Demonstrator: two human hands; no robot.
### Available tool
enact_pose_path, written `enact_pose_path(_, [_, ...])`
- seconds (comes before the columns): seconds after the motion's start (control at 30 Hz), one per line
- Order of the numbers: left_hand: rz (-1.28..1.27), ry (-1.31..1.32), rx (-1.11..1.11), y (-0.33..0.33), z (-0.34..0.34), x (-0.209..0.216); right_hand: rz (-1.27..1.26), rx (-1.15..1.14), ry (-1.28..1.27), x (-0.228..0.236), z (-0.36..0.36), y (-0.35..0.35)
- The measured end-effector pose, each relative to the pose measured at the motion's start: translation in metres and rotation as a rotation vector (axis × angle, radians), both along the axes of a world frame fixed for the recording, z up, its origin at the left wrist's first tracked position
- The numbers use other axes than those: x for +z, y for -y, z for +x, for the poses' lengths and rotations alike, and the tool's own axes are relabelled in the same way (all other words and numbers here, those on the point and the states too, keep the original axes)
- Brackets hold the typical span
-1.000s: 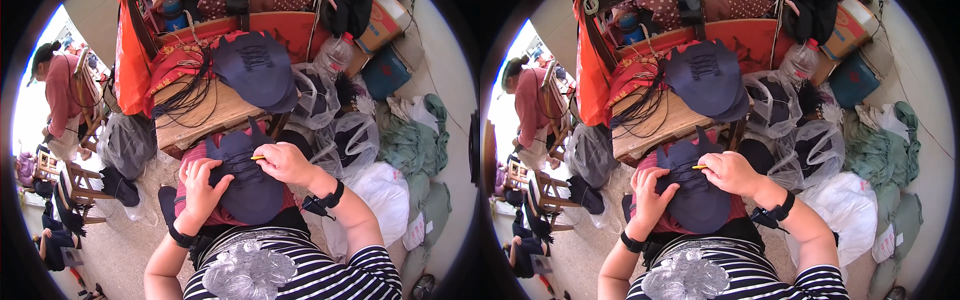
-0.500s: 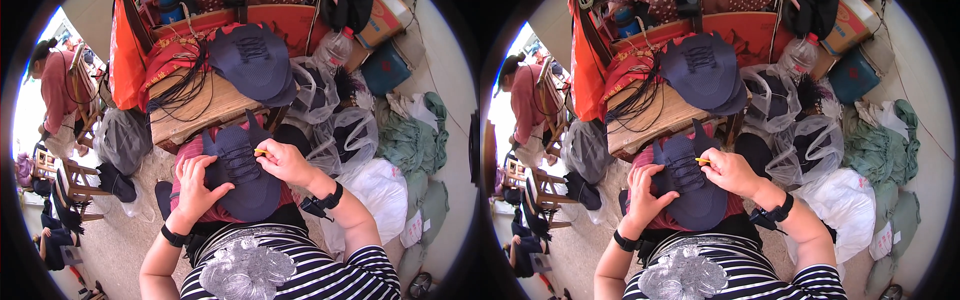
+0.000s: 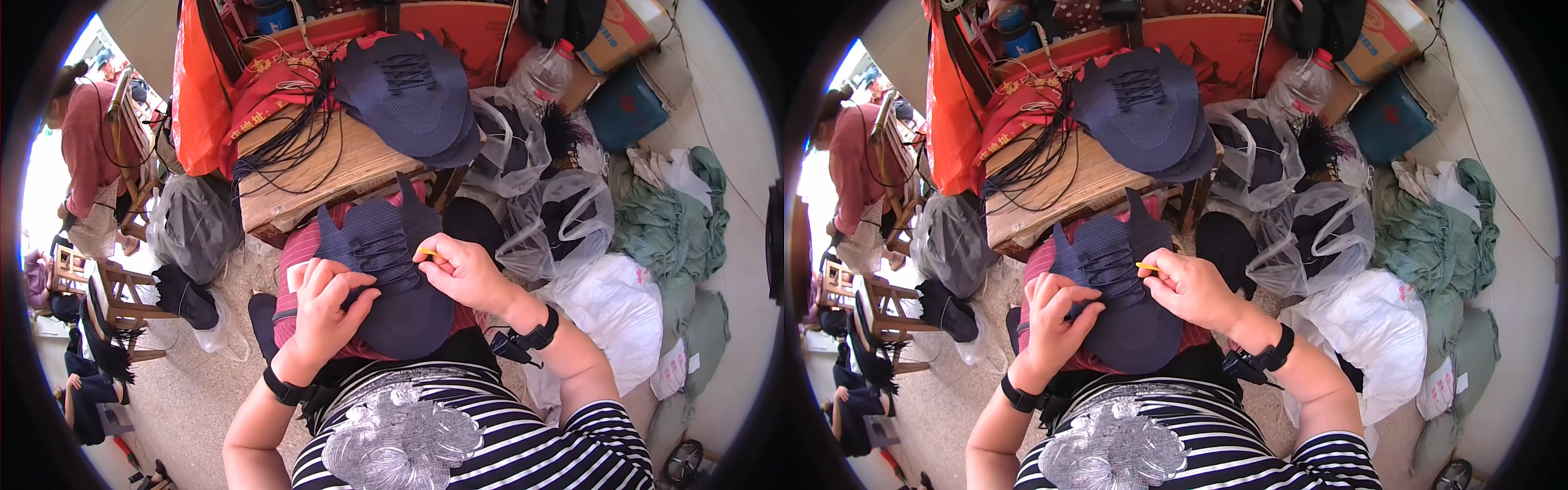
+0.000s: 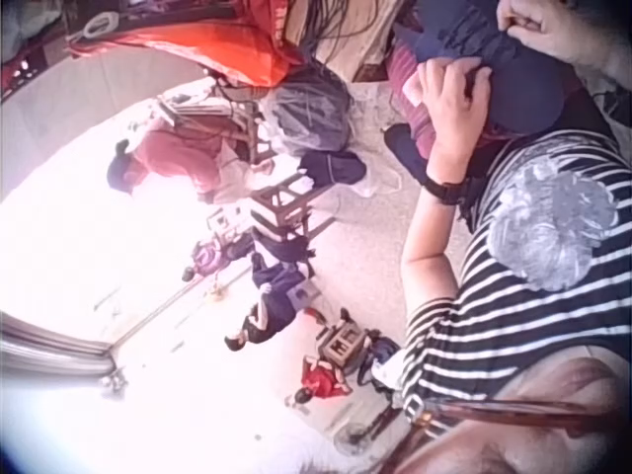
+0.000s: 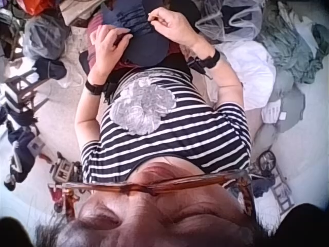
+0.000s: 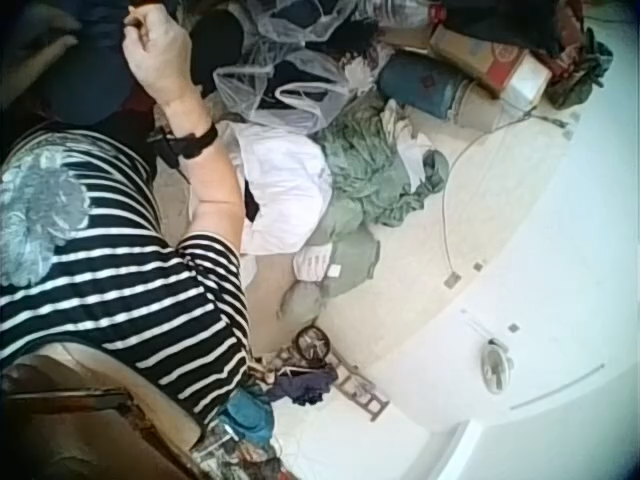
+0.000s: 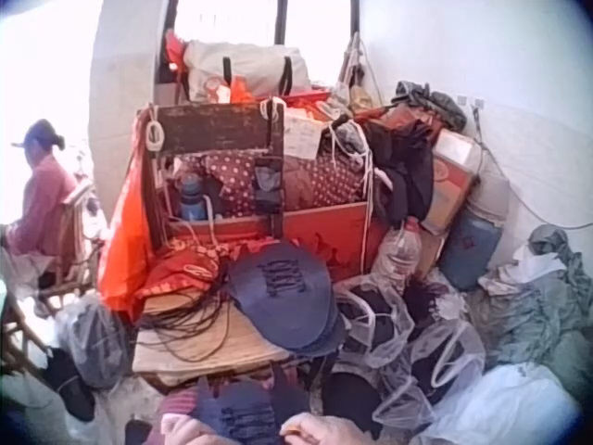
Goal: The recorder is using a small yellow tool to assemble or thread components of a shoe upper.
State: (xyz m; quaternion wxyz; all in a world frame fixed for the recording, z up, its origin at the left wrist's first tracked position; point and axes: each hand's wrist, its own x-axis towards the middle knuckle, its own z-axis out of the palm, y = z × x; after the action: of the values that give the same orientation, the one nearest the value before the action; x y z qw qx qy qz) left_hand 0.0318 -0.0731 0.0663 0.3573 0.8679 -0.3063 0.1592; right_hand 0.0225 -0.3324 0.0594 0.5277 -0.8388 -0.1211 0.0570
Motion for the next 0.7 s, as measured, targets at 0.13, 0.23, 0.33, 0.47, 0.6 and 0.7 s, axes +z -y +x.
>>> enact_pose_path(0.13, [-0.021, -0.101, -0.029, 0.008, 0.001, -0.002, -0.222, 0.035, 0.306, 0.003, 0.003, -0.003])
enact_pose_path(0.23, [-0.056, -0.144, -0.044, 0.014, 0.002, -0.006, -0.055, 0.008, 0.228, -0.005, -0.001, -0.012])
enact_pose_path(0.33, [-0.049, -0.161, -0.036, 0.016, 0.002, -0.008, 0.062, 0.051, -0.041, -0.006, -0.003, -0.015])
enact_pose_path(0.47, [-0.137, -0.228, -0.055, 0.013, 0.003, -0.014, 0.126, 0.021, -0.068, -0.012, -0.004, -0.018])
enact_pose_path(0.6, [-0.126, -0.267, -0.031, 0.001, 0.005, -0.017, 0.167, 0.036, -0.028, -0.018, -0.001, -0.015])
enact_pose_path(0.7, [-0.150, -0.215, -0.054, -0.001, 0.004, -0.019, 0.224, 0.037, -0.075, -0.018, 0.003, -0.012])
